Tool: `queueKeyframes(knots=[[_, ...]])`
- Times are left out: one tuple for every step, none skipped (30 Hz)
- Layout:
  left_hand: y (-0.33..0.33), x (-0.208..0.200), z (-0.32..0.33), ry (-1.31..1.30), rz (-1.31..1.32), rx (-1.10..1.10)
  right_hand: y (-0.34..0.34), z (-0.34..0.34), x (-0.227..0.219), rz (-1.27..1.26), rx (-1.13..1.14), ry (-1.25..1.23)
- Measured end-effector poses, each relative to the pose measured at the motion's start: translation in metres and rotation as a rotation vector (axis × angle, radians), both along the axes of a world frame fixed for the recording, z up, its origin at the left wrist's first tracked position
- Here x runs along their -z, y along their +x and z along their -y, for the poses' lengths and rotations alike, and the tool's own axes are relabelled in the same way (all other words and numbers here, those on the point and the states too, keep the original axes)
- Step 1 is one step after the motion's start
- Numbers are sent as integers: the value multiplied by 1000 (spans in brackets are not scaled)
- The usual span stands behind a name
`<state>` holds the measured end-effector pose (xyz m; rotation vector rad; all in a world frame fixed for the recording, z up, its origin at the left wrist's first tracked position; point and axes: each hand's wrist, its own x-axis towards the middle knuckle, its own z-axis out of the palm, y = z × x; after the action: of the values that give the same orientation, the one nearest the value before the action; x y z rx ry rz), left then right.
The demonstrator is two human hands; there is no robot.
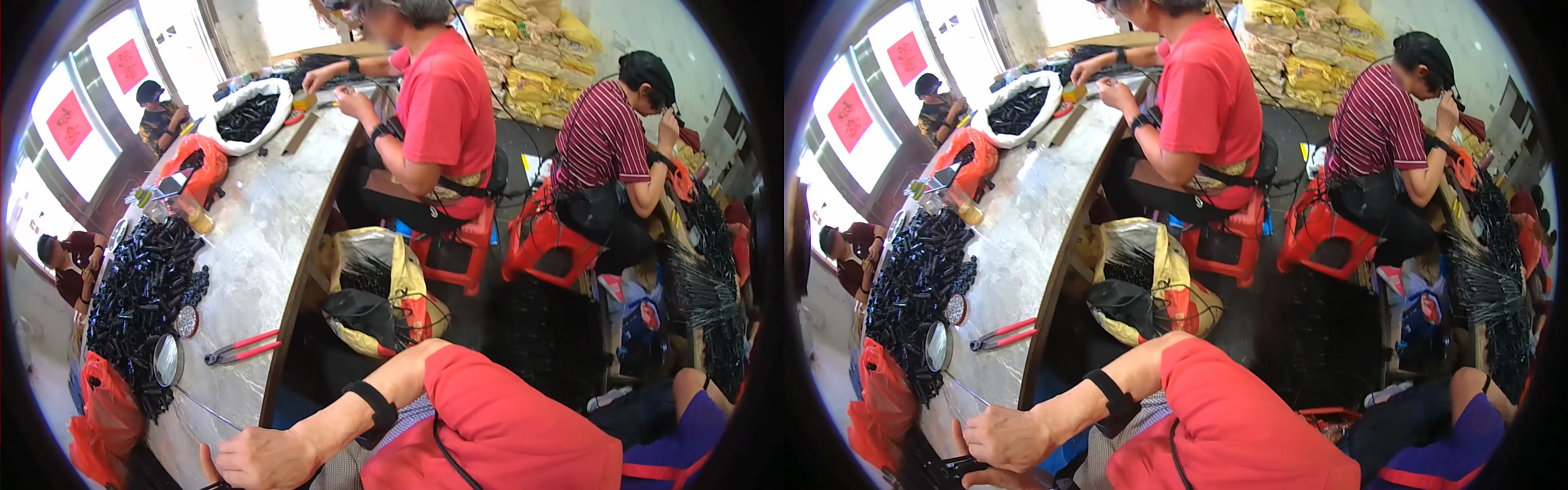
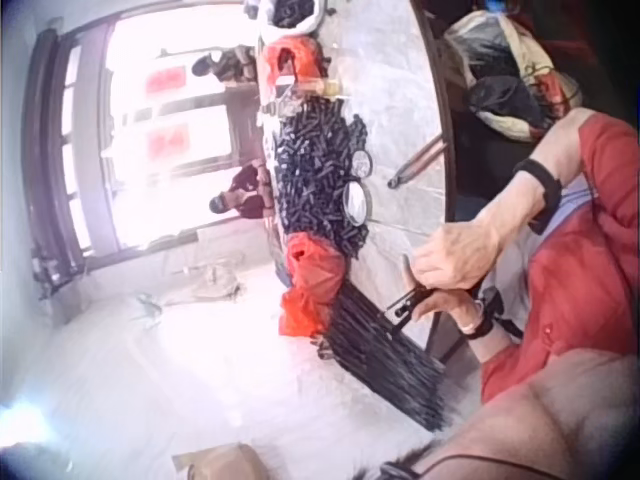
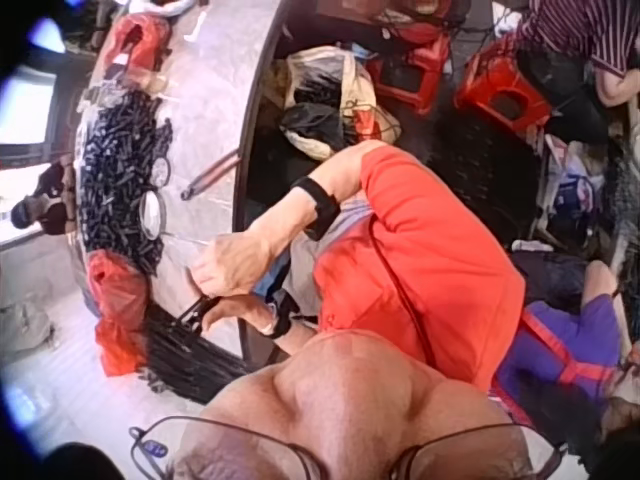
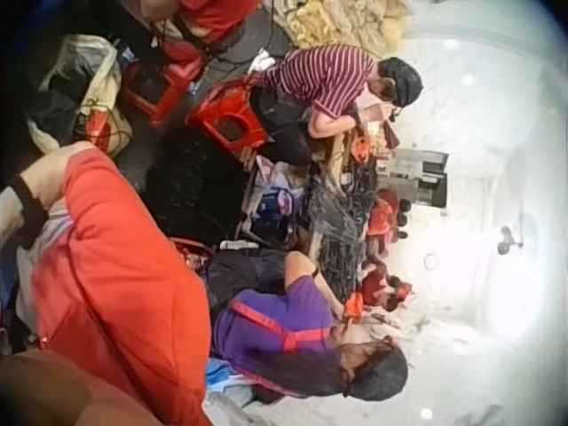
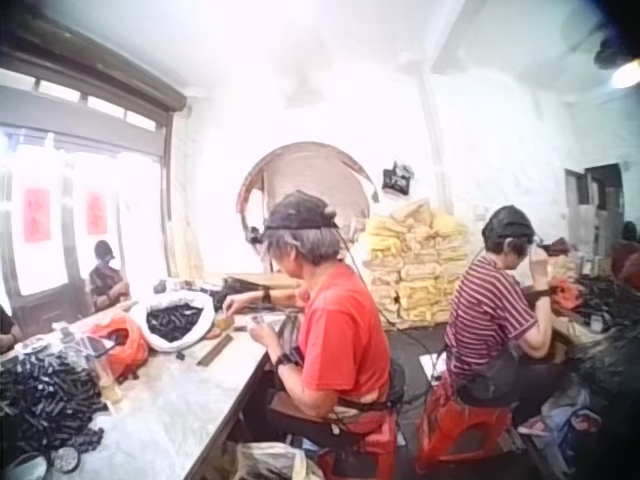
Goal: The person inserts black rods into a hub, secures them using pliers, and organizes the assembled rods on a table.
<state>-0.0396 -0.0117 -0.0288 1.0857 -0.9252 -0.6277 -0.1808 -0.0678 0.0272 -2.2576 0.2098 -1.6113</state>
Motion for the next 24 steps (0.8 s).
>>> queueKeyframes(knots=[[-3, -3, -3, -14, -10, -13, -2, -4, -2, -10, -13, -14], [-6, -5, -6, -34, 61, -41, -5, -7, -3, -13, -49, 75], [-8, -8, -10, -49, 133, -64, -6, -11, -5, -15, -78, 169], [-11, -12, -14, -62, 207, -87, -7, -14, -5, -23, -84, 161], [-14, -15, -17, -73, 280, -110, -7, -15, -5, -79, -107, 248], [-18, -17, -21, -82, 354, -136, -8, -17, -5, -137, -132, 334], [-23, -20, -24, -90, 428, -162, -8, -19, -5, -145, -139, 329], [-32, -24, -25, -33, 484, -289, -7, -21, -5, -88, -256, 462], [-31, -22, -30, -32, 477, -298, -7, -23, -4, -31, -372, 597], [-30, -20, -34, -34, 470, -243, -7, -22, -4, -38, -380, 593], [-29, -18, -38, -35, 463, -188, -7, -21, -3, -82, -507, 716], [-29, -17, -40, -26, 448, -195, -8, -20, -3, -128, -634, 841], [-26, -14, -44, -21, 445, -205, -9, -20, -4, -134, -643, 844], [-21, -9, -48, 45, 427, -174, -10, -19, -6, -211, -710, 1059], [-18, -6, -50, 109, 407, -140, -10, -19, -6, -290, -769, 1274], [-18, 0, -46, 42, 412, -173, -7, -16, 2, -297, -824, 1322], [-16, 2, -48, 47, 410, -175, -6, -15, 5, -299, -825, 1327], [-14, 2, -49, 58, 413, -93, -6, -13, 8, -337, -841, 1428], [-16, -3, -50, 70, 413, -10, -6, -12, 10, -376, -856, 1532], [-20, -9, -50, 105, 368, 26, -6, -11, 11, -374, -852, 1539], [-13, 5, -50, 112, 372, 27, -7, -10, 11, -411, -854, 1615], [-2, 29, -52, 160, 294, 54, -9, -9, 9, -446, -845, 1690], [4, 43, -51, 204, 213, 82, -11, -10, 7, -443, -835, 1693], [5, 45, -49, 174, 146, 141, -12, -10, 8, -451, -847, 1744]])
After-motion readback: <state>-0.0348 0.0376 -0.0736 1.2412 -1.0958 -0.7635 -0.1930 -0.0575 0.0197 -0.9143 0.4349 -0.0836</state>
